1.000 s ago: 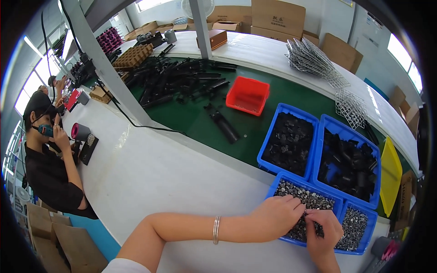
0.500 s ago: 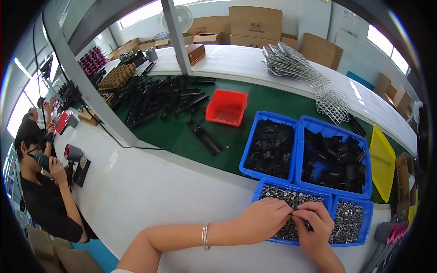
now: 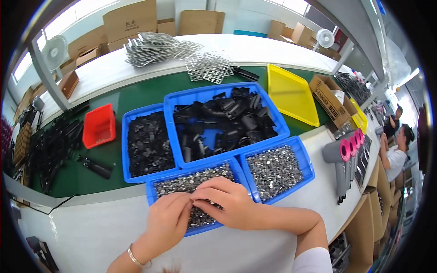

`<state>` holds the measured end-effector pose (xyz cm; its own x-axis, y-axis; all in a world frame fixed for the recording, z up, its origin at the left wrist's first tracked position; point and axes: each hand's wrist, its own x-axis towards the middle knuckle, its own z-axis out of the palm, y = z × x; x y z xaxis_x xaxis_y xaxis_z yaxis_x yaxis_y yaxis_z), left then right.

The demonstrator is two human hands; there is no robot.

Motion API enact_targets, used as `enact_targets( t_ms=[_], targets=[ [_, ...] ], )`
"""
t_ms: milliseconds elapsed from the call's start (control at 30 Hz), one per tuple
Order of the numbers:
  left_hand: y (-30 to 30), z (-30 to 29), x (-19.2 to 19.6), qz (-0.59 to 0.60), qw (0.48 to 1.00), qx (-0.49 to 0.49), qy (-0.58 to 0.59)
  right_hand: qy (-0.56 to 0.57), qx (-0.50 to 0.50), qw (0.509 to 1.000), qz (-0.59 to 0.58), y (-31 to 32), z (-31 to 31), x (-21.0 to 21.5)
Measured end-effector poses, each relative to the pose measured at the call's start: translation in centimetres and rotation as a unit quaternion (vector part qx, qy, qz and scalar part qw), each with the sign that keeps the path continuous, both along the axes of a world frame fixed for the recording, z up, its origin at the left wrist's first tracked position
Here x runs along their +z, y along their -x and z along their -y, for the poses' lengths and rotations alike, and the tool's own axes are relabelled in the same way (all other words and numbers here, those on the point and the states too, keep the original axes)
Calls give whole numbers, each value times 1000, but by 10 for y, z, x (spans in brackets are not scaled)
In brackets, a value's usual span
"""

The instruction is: The person assembles a hairdryer by selecting components from bins, attaching parts to the handle frame, sliding a sleeve over the handle, and inserting buttons into the handle slots.

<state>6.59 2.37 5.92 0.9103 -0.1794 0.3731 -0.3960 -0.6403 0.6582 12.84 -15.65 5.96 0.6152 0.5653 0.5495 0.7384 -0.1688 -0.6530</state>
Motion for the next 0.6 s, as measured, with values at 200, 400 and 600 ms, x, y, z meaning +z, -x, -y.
enact_targets(
  t_ms=[200, 400, 600],
  targets=[
    [-2, 3, 3, -27, 999, -13, 14, -17, -16, 998, 54, -1, 2, -3],
    [-3, 4, 5, -31, 999, -3, 16, -20, -29, 996, 82, -4, -1, -6],
    [-3, 5, 6, -24, 999, -7, 36, -1, -18, 985, 173, -3, 4, -6]
  ],
)
